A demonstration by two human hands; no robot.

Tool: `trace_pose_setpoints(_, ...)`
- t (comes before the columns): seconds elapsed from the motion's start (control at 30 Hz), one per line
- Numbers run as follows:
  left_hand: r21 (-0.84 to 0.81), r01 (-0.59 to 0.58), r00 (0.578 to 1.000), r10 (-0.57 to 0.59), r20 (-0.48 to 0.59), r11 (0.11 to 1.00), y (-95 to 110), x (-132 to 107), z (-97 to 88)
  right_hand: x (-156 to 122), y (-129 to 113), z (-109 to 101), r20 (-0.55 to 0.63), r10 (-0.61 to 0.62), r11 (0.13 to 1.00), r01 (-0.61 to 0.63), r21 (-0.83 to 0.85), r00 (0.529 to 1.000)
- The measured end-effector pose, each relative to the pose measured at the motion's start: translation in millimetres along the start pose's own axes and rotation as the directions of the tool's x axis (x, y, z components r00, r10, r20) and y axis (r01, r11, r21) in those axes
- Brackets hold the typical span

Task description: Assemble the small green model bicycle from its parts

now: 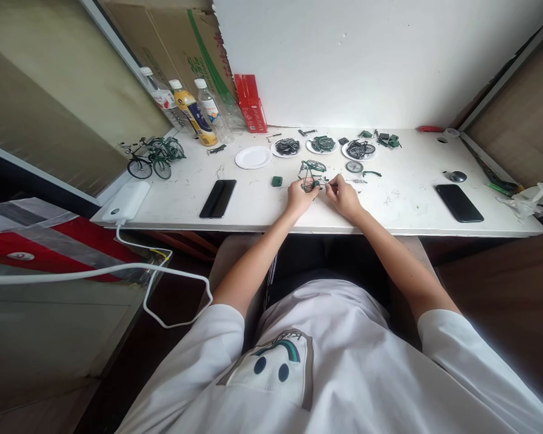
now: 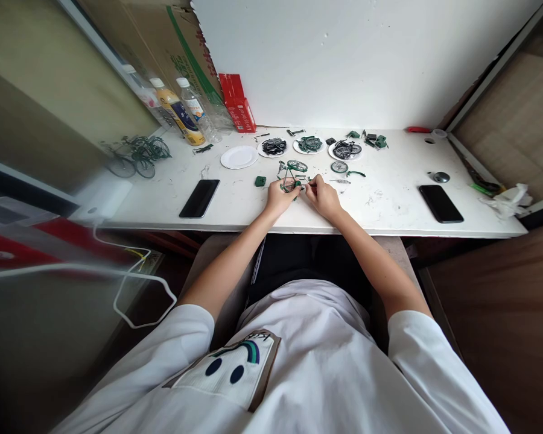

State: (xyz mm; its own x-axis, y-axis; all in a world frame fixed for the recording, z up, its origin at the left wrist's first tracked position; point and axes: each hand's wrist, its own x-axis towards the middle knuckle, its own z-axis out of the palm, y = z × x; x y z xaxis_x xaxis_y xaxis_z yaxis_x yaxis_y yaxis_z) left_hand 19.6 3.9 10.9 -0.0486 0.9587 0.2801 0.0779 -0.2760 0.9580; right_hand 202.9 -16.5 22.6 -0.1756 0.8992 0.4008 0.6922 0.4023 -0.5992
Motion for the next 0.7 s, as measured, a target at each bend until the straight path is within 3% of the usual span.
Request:
trace_pose_setpoints(0.47,-0.021,-0.035,0.999,0.036,0.022,0.999,-15,5,-0.3,0,0,-1,0.019,0.009,1.000,-0.009,-0.016,1.000)
trace_pose_setpoints(0.7,-0.006,-0.010,1.000,0.010,-0.003,1.000,-9,3,0.2,0,-3,-1,0.010,-0.004,1.000,0.004,-0.020,1.000)
